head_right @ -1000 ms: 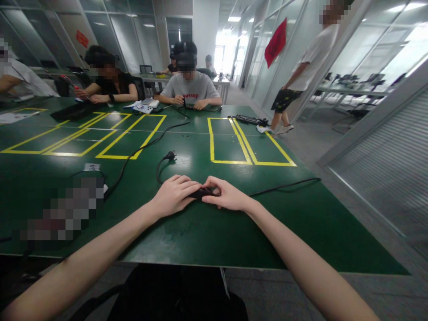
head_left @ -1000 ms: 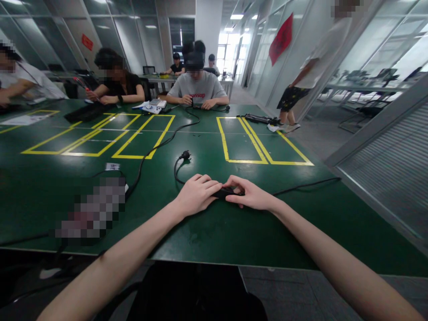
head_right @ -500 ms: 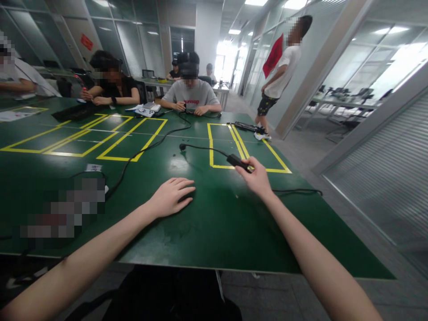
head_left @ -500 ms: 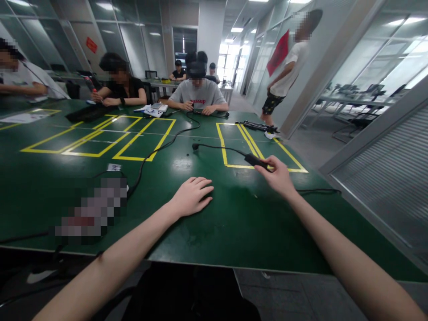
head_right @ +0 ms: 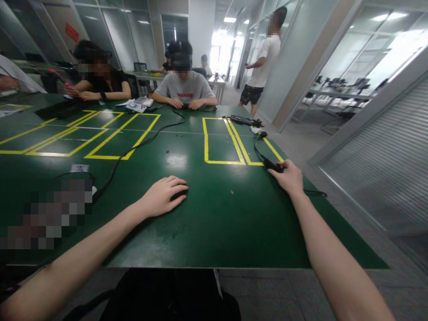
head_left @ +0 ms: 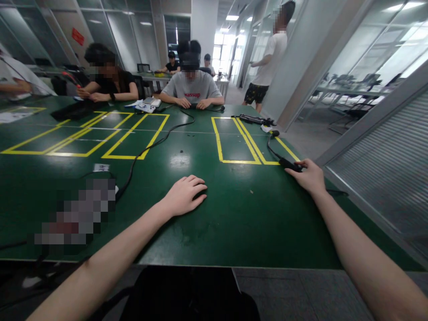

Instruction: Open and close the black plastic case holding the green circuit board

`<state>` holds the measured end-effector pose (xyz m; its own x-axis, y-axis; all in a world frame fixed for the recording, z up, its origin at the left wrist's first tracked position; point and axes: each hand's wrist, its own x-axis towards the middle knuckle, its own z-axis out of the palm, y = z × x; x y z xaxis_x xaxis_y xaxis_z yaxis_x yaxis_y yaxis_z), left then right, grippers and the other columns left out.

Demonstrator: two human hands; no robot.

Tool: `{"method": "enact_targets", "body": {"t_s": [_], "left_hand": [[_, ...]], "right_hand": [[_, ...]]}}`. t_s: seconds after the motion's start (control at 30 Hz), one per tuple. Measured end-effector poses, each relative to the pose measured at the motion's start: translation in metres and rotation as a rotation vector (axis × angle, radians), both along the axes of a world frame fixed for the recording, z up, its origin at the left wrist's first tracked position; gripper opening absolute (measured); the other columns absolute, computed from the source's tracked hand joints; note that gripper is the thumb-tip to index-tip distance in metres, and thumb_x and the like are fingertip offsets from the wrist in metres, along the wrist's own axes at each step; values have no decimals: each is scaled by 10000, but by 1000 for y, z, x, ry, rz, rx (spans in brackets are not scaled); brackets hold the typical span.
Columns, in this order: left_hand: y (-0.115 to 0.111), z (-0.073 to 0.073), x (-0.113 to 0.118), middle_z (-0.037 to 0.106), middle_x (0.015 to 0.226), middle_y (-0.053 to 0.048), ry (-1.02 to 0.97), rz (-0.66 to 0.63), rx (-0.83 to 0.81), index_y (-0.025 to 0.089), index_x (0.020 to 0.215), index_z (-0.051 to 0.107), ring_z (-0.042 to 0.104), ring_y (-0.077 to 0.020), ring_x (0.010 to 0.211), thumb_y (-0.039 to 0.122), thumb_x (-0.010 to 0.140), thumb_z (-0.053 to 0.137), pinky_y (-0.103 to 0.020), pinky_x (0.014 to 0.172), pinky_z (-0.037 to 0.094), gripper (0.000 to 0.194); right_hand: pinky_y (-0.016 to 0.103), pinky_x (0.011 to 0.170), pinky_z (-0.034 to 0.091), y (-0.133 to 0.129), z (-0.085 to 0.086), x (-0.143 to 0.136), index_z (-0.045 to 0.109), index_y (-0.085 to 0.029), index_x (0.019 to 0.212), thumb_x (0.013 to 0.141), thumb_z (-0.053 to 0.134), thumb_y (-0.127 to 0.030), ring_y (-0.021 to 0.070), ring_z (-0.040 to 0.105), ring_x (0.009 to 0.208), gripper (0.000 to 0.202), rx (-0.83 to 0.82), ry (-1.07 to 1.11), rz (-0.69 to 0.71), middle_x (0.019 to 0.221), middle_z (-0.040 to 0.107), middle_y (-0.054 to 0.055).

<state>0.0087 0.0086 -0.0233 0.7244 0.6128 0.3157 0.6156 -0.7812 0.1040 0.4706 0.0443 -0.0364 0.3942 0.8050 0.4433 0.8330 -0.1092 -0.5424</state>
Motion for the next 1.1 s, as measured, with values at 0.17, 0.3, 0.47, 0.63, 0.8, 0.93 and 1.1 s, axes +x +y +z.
{"method": "enact_targets", "body": {"t_s": [0.17,0.3,0.47,0.63,0.8,0.93,1.1], "left_hand": [[0,0,-1,709,1239,-99,-8,-5,-6,191,1166,704,636,-249,1151,331,1015,568,-415,977,529,247],[-1,1,-1,711,1234,-96,-15,2,-19,189,1161,705,641,-248,1146,326,1012,577,-415,975,532,240],[-1,2,0,708,1245,-96,-18,6,-39,185,1160,706,638,-249,1149,322,1009,581,-419,980,528,239],[-2,2,0,709,1241,-93,-17,8,-34,197,1160,706,634,-247,1156,327,1010,577,-409,969,527,237],[-2,2,0,706,1254,-98,-11,6,-36,191,1168,705,631,-251,1162,326,1011,575,-416,973,526,245],[-1,1,1,705,1254,-104,-8,7,-38,173,1171,703,630,-258,1164,321,1008,583,-428,977,527,250],[-2,2,0,705,1254,-96,-18,5,-32,196,1171,706,630,-250,1165,330,1014,569,-419,982,529,247]], "right_hand": [[503,857,541,1,2,1,635,-235,843,634,799,-459,378,685,1011,347,-65,93,-26,982,722,152],[471,819,547,-2,3,-5,698,-225,952,640,760,-496,353,693,1005,418,-54,147,134,982,743,131],[383,594,527,0,0,-16,709,-209,1039,683,701,-614,246,664,650,540,-88,216,221,872,744,99],[361,460,455,5,2,-13,707,-214,910,809,589,-604,214,552,413,420,-109,275,58,549,615,24],[415,546,521,7,3,-12,722,-185,1112,789,628,-497,208,590,440,459,-148,307,-70,947,761,128],[427,643,557,7,-1,-11,725,-205,1114,730,701,-557,234,657,606,521,-70,174,57,1110,738,143],[480,790,557,5,0,-14,728,-236,785,725,709,-678,320,666,864,446,-10,-75,159,925,685,129]]}}
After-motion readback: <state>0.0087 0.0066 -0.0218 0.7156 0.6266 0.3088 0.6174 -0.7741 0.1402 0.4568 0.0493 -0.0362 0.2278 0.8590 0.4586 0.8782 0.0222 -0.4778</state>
